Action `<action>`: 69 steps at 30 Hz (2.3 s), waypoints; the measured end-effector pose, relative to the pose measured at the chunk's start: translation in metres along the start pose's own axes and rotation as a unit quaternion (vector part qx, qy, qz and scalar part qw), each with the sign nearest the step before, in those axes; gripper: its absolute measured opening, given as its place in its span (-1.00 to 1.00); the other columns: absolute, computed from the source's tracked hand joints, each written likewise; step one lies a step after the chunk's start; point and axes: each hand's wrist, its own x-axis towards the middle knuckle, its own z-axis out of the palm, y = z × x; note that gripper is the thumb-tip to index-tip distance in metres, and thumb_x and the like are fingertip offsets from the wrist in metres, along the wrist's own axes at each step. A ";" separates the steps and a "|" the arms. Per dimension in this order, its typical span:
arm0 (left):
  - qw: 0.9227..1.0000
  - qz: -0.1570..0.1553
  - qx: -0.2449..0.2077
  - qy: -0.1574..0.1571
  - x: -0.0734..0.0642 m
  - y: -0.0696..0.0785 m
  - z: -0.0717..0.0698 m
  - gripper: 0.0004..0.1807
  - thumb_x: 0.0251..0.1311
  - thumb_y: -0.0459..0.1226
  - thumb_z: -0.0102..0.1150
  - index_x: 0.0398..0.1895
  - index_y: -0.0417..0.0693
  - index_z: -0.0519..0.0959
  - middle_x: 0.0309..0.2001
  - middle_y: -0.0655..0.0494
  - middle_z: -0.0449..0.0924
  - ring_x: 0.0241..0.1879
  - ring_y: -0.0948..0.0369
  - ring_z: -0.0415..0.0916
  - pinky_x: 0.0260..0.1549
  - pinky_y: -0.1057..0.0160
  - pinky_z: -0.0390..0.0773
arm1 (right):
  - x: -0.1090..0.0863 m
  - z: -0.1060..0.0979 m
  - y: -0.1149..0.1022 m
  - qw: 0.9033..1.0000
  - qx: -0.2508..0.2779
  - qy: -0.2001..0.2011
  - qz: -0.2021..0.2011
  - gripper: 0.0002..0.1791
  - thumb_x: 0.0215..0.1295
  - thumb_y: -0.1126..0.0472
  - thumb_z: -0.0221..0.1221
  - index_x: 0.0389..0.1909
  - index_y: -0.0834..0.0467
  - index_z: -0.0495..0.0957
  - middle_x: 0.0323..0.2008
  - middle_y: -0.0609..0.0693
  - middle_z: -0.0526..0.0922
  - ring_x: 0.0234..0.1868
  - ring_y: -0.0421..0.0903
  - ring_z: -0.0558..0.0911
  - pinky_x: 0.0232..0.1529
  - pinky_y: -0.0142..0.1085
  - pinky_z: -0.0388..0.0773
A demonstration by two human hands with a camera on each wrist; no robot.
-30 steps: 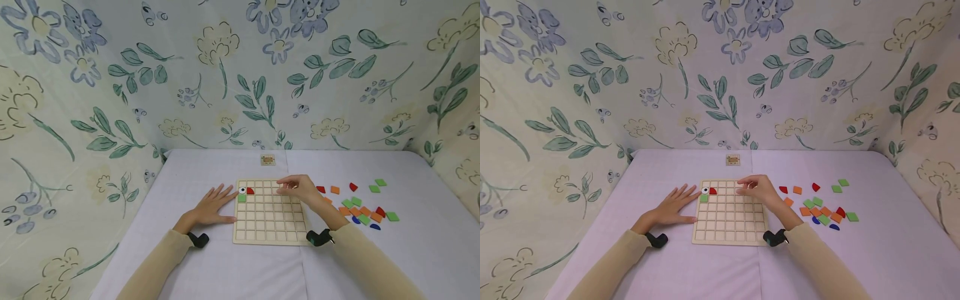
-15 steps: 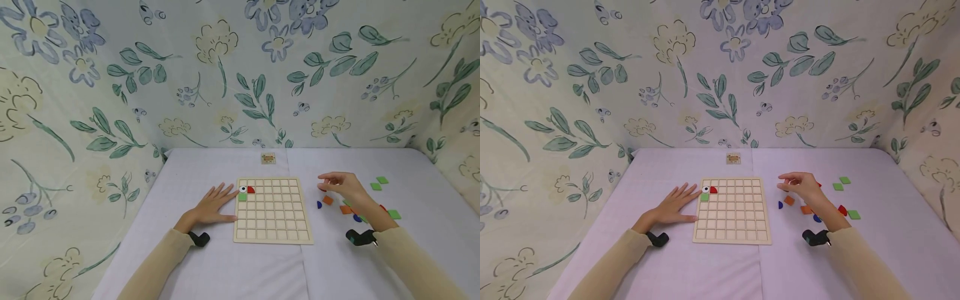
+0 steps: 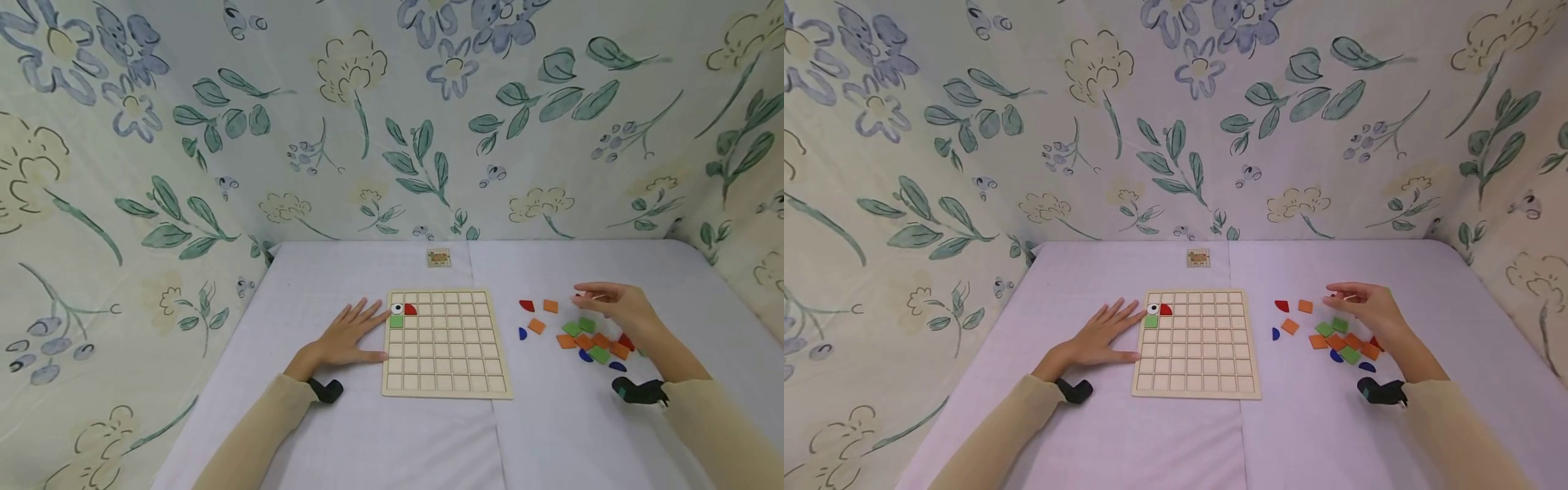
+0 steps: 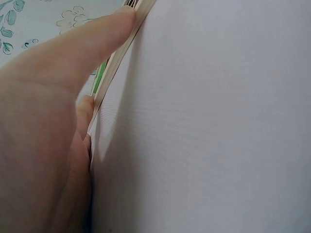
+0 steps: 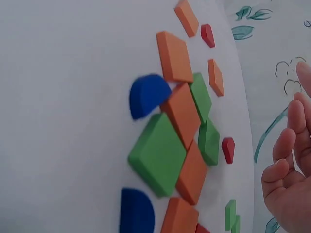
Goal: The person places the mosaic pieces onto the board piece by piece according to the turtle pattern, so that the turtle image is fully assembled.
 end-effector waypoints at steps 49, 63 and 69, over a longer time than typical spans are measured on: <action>1.000 0.005 -0.005 0.002 -0.002 0.003 -0.004 0.08 0.11 0.50 -0.04 0.62 0.35 -0.12 0.61 0.19 -0.33 0.56 0.04 -0.50 0.45 -0.13 -0.41 | 0.027 -0.052 0.105 0.998 -0.044 0.035 0.040 -0.09 0.20 -0.20 0.36 0.31 0.39 0.35 -0.15 0.18 0.50 -0.10 0.08 0.36 -0.40 -0.56 0.42; 1.000 0.004 -0.011 0.005 -0.002 0.000 -0.002 0.08 0.09 0.52 -0.05 0.62 0.38 -0.13 0.61 0.20 -0.33 0.56 0.04 -0.50 0.45 -0.12 -0.43 | 0.030 -0.046 0.103 0.997 -0.064 0.048 0.018 -0.23 0.23 -0.07 0.38 0.26 0.37 0.44 -0.26 0.10 0.49 -0.19 0.00 0.33 -0.40 -0.50 0.36; 1.000 0.003 -0.006 0.004 -0.002 0.000 -0.001 0.07 0.10 0.51 -0.05 0.62 0.39 -0.14 0.61 0.20 -0.33 0.56 0.04 -0.50 0.45 -0.10 -0.42 | 0.030 -0.045 0.105 0.996 -0.077 0.045 0.015 -0.27 0.25 -0.06 0.37 0.25 0.38 0.46 -0.21 0.17 0.47 -0.16 0.03 0.33 -0.42 -0.50 0.36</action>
